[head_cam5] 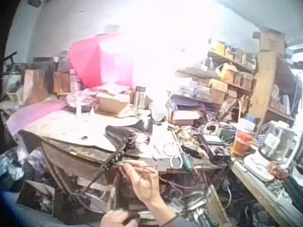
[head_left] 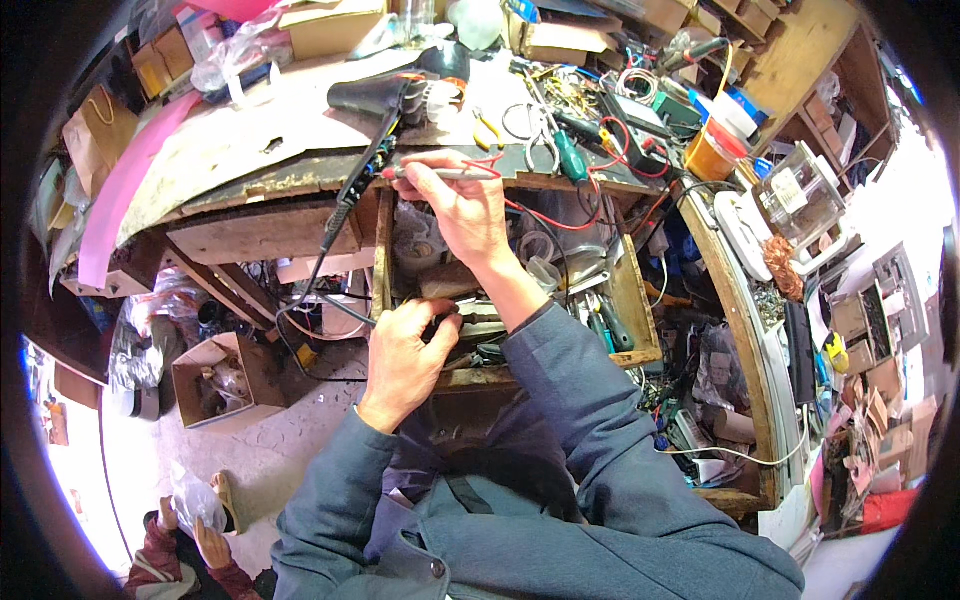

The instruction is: The person disassembles a hair dryer, removes the front grille, and uses a multimeter to test the internal motor and wiring. They manipulate wires and components while seated on the floor in a cluttered workshop.

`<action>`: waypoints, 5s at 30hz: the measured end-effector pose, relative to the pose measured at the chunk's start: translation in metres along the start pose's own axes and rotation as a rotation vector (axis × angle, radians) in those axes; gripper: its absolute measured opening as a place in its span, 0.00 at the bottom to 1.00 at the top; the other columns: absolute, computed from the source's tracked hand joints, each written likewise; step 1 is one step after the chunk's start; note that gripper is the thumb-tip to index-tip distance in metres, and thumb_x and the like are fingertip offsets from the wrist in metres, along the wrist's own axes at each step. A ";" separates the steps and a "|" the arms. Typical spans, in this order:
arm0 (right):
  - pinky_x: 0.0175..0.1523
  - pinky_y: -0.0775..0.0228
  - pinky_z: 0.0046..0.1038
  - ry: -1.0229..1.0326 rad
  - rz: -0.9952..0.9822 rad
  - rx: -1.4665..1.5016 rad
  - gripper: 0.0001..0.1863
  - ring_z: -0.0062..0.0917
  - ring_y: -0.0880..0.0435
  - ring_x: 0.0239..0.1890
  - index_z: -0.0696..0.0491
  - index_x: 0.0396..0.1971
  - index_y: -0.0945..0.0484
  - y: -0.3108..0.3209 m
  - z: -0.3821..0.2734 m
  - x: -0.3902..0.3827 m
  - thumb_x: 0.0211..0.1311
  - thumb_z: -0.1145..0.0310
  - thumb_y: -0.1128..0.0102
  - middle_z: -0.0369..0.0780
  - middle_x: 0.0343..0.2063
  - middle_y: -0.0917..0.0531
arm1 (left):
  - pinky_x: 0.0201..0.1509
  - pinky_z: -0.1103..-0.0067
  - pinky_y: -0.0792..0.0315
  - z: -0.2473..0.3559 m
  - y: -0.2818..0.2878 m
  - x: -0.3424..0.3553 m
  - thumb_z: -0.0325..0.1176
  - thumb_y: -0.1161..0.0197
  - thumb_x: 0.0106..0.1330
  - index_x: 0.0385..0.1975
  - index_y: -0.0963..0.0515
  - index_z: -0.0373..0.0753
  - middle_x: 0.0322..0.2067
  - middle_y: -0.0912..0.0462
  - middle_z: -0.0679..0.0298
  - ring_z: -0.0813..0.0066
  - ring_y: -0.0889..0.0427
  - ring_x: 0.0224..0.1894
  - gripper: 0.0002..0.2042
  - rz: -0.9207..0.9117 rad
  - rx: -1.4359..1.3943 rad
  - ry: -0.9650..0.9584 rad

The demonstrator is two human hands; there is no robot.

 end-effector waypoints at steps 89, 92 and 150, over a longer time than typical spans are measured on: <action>0.43 0.20 0.32 0.340 -0.350 -1.038 0.07 0.36 0.12 0.37 0.57 0.35 0.15 0.013 -0.077 -0.068 0.60 0.71 0.28 0.42 0.35 0.12 | 0.56 0.82 0.27 -0.021 0.011 -0.004 0.34 0.35 0.74 0.54 0.21 0.32 0.46 0.15 0.66 0.81 0.20 0.48 0.15 0.204 -0.694 0.099; 0.42 0.20 0.33 0.369 -0.430 -1.065 0.07 0.36 0.13 0.36 0.56 0.35 0.15 0.008 -0.069 -0.068 0.60 0.70 0.28 0.42 0.35 0.13 | 0.55 0.81 0.26 -0.022 0.008 -0.004 0.33 0.33 0.73 0.54 0.21 0.32 0.46 0.15 0.66 0.81 0.20 0.48 0.16 0.231 -0.692 0.086; 0.41 0.18 0.22 0.042 0.006 -0.088 0.05 0.21 0.12 0.34 0.62 0.40 0.15 0.003 -0.008 0.000 0.69 0.76 0.36 0.40 0.32 0.11 | 0.47 0.79 0.23 -0.018 0.012 -0.003 0.29 0.32 0.69 0.44 0.17 0.31 0.36 0.13 0.63 0.79 0.18 0.39 0.09 0.255 -0.467 0.127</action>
Point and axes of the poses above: each hand's wrist, its own x-axis towards the middle knuckle, its own y-axis out of the back of the hand, z = x × y, the point moved 6 cm from there along x, towards the middle knuckle
